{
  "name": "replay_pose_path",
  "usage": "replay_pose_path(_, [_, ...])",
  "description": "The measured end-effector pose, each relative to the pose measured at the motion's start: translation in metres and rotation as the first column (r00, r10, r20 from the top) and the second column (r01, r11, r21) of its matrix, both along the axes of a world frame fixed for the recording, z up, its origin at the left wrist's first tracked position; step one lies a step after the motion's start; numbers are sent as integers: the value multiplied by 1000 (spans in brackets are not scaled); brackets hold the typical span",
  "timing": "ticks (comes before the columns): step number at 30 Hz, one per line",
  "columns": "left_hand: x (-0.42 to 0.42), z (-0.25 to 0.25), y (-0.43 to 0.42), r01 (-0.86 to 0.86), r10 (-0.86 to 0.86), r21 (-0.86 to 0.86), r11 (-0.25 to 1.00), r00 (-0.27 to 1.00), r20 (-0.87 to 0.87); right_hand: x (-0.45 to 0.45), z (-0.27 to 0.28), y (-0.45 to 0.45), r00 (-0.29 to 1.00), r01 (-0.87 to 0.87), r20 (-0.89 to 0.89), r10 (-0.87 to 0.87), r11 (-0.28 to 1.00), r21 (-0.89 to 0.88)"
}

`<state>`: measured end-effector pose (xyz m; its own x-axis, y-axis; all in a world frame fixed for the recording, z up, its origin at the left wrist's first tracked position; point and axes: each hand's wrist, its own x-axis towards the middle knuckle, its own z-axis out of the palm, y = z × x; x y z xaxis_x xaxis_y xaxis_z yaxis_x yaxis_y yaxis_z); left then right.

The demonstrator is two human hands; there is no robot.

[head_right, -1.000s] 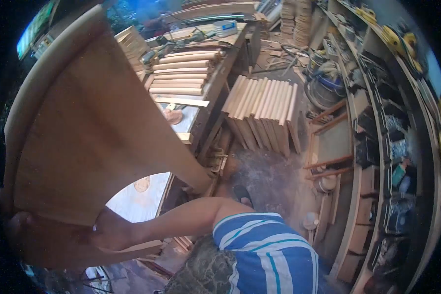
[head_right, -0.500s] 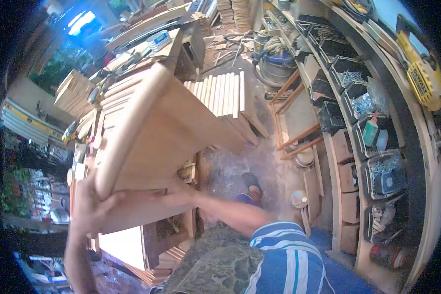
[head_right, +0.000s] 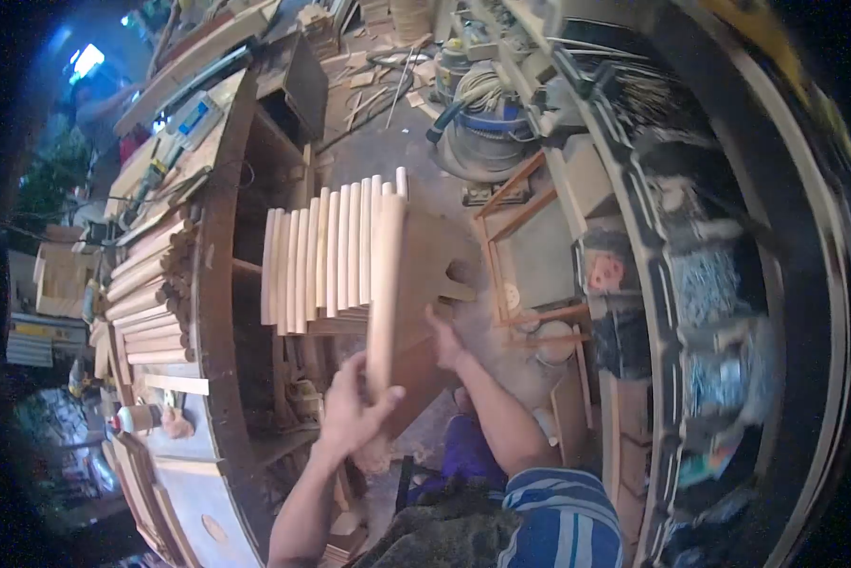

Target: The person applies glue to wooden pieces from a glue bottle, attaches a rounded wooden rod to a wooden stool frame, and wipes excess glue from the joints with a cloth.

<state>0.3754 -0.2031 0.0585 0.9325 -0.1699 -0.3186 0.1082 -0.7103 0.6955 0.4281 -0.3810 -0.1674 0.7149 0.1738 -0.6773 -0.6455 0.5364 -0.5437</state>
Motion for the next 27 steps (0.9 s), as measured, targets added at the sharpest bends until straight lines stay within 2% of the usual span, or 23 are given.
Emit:
replay_pose_path(1, [8,-15,-10,36,-37,-31,999,999,-21,29,-8,-17,996,45,-67,-54,990,-131])
replay_pose_path(3, [19,-53,-17,77,-76,-55,996,997,10,89,-106,-60,988,6,152,9,995,-96])
replay_pose_path(4, [16,-76,-14,84,-82,-51,995,996,43,113,-113,-71,989,-4,146,17,996,-86])
replay_pose_path(6, [3,-122,4,11,-11,-11,1000,1000,-1,160,-117,-89,1000,-19,1,21,952,-306])
replay_pose_path(7, [-9,-147,18,-33,34,18,999,999,-35,180,-127,-96,1000,-28,-8,26,955,-295])
replay_pose_path(9, [-42,-193,49,-184,201,94,978,951,-236,214,-157,-104,998,-54,17,62,959,-280])
replay_pose_path(11, [-84,-227,77,-213,306,281,936,887,-346,238,-193,-101,996,-84,-41,76,952,-294])
replay_pose_path(13, [-137,-254,103,-195,341,380,904,867,-365,258,-245,-99,990,-103,-123,63,933,-346])
replay_pose_path(14, [-162,-262,113,-263,422,402,877,823,-381,265,-284,-99,988,-113,-133,72,937,-330])
replay_pose_path(15, [-183,-266,121,-327,498,426,844,773,-394,271,-322,-97,993,-107,-72,90,952,-286])
replay_pose_path(16, [-199,-265,127,-323,504,440,838,767,-396,276,-346,-93,995,-98,-11,99,965,-243])
replay_pose_path(18, [-218,-261,133,-293,572,531,795,652,-497,283,-324,-86,993,-111,-54,100,956,-271])
replay_pose_path(19, [-211,-255,129,-286,574,537,793,646,-504,288,-316,-82,996,-94,-29,89,950,-297])
replay_pose_path(20, [-192,-241,117,-309,634,576,757,563,-530,291,-318,-80,997,-76,-3,79,943,-323])
replay_pose_path(21, [-182,-235,111,-328,687,613,719,476,-550,294,-338,-81,997,-79,-13,79,943,-322])
replay_pose_path(22, [-185,-243,112,-327,686,613,719,472,-553,298,-371,-85,999,-19,26,26,970,-241])
replay_pose_path(23, [-191,-252,116,-414,677,536,736,464,-571,304,-393,-84,998,40,63,-31,988,-152])
replay_pose_path(24, [-196,-255,119,-496,669,457,738,456,-586,310,-396,-79,998,37,58,-29,989,-145])
replay_pose_path(27, [-182,-261,115,-517,642,416,749,407,-650,319,-371,-79,997,67,-17,-71,987,-147])
